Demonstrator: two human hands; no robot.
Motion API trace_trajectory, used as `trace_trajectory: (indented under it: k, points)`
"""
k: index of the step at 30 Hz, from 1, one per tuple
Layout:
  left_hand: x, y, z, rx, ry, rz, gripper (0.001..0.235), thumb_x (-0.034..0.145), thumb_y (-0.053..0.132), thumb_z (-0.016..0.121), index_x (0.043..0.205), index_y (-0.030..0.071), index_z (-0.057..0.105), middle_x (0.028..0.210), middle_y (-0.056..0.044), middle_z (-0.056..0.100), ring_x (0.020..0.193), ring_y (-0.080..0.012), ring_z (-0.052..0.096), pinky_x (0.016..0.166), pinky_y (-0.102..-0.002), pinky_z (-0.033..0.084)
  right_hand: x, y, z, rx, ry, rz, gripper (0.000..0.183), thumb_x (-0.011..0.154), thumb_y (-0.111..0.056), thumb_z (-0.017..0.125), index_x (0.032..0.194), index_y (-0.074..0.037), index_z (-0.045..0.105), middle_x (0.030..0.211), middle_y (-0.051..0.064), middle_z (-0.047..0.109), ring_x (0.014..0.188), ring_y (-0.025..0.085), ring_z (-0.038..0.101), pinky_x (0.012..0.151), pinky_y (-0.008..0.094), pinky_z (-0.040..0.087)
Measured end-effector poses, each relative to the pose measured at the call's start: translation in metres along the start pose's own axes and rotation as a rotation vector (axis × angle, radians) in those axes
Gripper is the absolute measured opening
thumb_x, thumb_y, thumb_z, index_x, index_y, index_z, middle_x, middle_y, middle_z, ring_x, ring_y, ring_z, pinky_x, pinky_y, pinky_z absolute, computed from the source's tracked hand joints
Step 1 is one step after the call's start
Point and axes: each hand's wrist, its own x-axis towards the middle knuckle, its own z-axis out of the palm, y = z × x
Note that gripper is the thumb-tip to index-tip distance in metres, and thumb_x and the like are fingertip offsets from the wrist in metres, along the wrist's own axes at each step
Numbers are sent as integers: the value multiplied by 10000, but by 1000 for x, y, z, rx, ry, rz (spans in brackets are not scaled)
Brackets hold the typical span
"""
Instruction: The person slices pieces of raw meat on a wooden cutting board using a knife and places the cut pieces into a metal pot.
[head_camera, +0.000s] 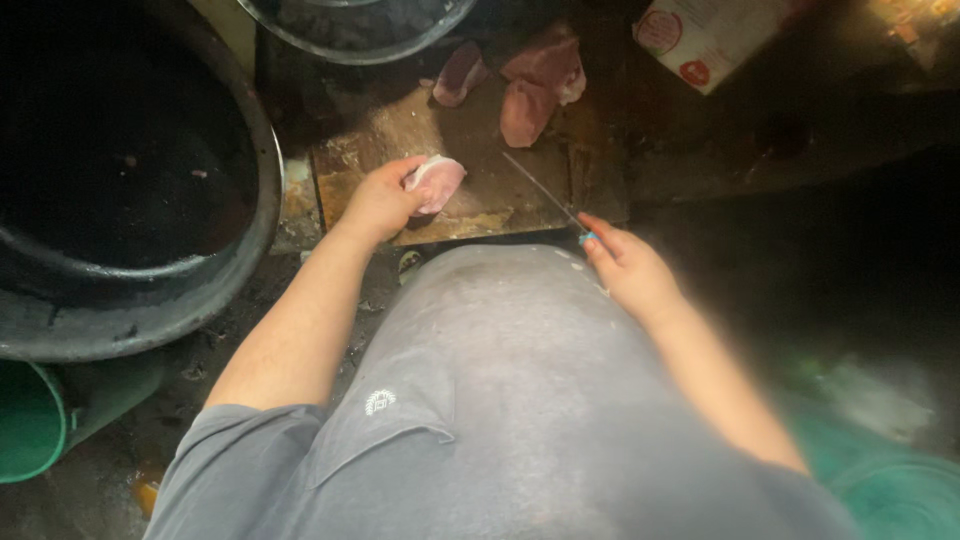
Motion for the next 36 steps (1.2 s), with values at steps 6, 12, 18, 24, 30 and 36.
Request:
trace_trajectory:
  k: [6,12,18,24,30,36]
  points:
    - [10,-27,10,-202,21,67,540,849,25,726,1380,13,630,1216,-73,748,1065,-135,702,941,-262,544,-6,-11,-11,77,7,130,456,1008,-323,575,1452,-217,588,1140,73,715,989,171,677,913,329,519]
    - [25,-31,24,-219,184,-17,382,864,41,720,1242,4,680,1011,-82,757,826,-153,706,740,-283,582,-7,-23,-10,28,-22,136,460,1011,-339,573,1457,-225,586,1162,82,724,1034,173,668,940,330,506]
    - [22,-42,18,-15,259,77,353,823,-28,668,1173,-11,709,970,-106,752,828,-154,706,735,-271,563,-4,-18,-4,-33,-21,40,452,1016,-342,586,1450,-217,590,1246,112,692,1122,204,650,961,350,491]
    - [21,-36,34,-569,123,-110,428,837,-72,597,1261,-17,623,993,-108,710,823,-171,705,702,-267,586,-4,-20,-3,-32,-49,132,464,1002,-354,581,1455,-252,585,1221,109,705,1072,225,679,922,354,526]
    - [30,-16,57,-517,139,-2,346,903,15,672,1246,11,626,1052,-94,694,855,-158,697,711,-267,603,-2,-18,-3,-69,-19,18,460,1010,-323,599,1466,-274,568,1204,109,694,1056,209,676,919,345,517]
    - [-9,-4,28,256,418,434,166,974,87,702,1136,59,722,1185,-123,675,1073,-310,679,947,-378,554,0,-32,-4,-114,-93,68,499,1025,-276,534,1512,-381,504,1068,106,691,962,216,685,867,346,540]
